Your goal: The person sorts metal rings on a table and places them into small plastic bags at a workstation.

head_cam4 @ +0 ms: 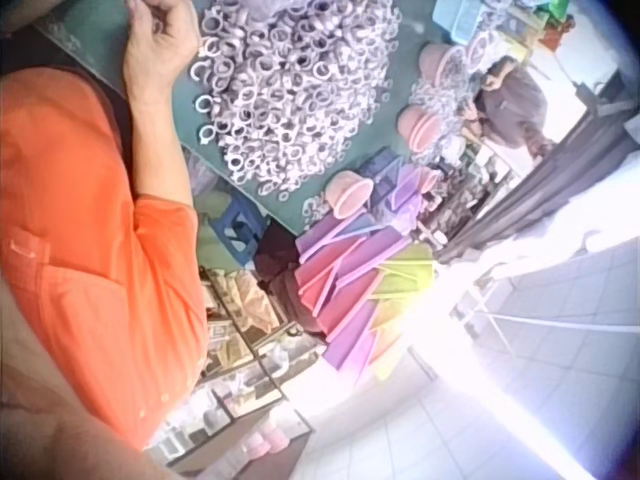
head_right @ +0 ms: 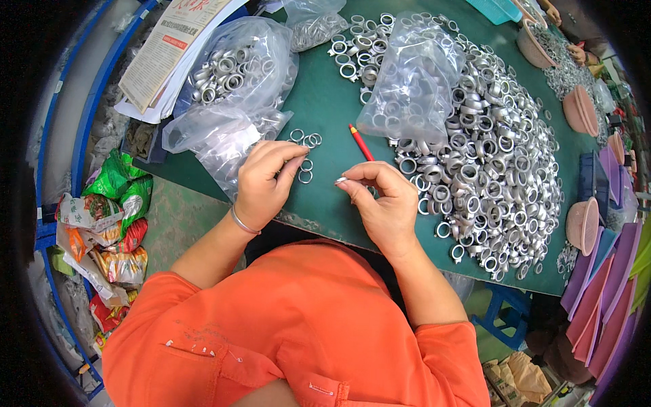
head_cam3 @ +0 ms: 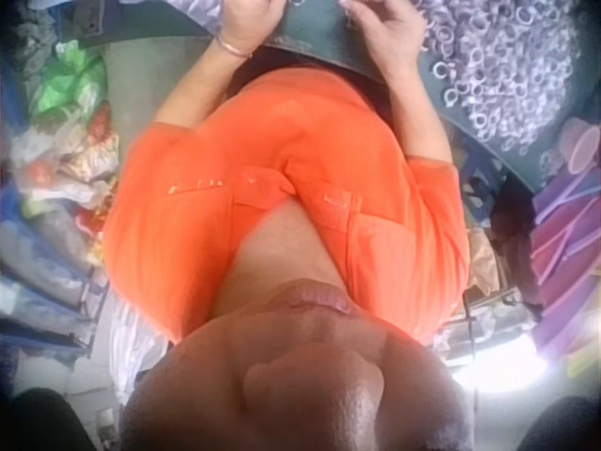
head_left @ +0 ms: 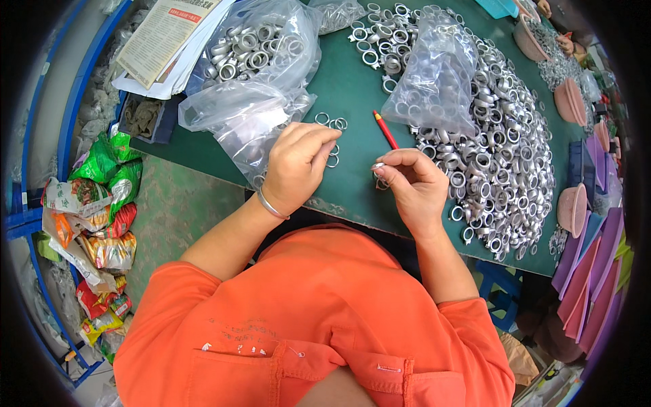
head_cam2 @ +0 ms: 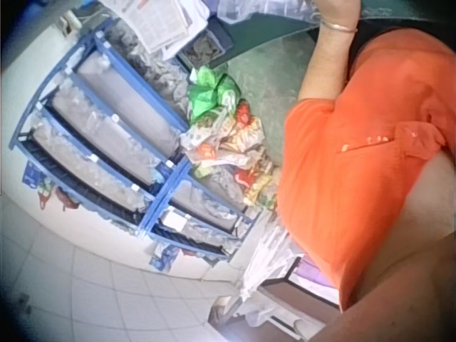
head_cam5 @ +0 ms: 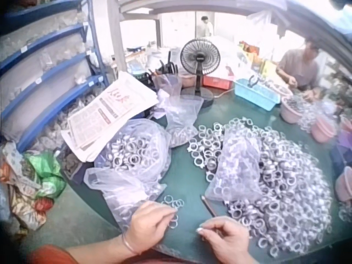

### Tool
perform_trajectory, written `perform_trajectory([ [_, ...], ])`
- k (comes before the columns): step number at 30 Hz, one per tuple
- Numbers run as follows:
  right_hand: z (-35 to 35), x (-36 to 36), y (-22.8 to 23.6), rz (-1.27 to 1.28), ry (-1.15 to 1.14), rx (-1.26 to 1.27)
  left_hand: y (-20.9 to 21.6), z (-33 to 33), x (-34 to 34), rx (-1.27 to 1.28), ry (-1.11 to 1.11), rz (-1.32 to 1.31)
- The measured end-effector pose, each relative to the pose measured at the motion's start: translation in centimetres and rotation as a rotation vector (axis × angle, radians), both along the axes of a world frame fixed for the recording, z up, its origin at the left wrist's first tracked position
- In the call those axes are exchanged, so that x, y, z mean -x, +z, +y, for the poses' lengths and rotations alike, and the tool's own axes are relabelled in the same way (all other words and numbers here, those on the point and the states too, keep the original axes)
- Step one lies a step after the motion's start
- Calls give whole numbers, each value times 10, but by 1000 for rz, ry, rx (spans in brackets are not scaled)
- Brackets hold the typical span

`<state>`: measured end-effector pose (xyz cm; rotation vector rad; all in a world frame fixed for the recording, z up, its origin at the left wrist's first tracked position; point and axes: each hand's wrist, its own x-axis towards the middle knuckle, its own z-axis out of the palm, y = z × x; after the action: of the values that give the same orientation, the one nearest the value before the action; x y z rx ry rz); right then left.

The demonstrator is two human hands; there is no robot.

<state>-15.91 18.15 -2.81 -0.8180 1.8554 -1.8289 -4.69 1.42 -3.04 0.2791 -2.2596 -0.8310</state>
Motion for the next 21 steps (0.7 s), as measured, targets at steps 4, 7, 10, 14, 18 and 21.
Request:
perform_trajectory([
  [4, 2, -1, 2, -77, 32, 25, -6, 15, -5, -713, -138, 73],
  [7, 3, -2, 2, -124, 46, 71, 1, 21, -11, -1213, -231, -56],
  [10, 3, -3, 0, -110, 63, 92, 9, 25, -14, -1424, -256, -182],
  [14, 3, -5, 2, 2, 115, 74, 11, 27, -15, -1668, -249, -217],
  [18, 2, -7, 1, 125, 159, 41, 11, 26, -16, -1745, -288, -231],
  [21, -3, -10, 10, 244, 214, 34, 8, 23, -18, -1824, -311, -261],
])
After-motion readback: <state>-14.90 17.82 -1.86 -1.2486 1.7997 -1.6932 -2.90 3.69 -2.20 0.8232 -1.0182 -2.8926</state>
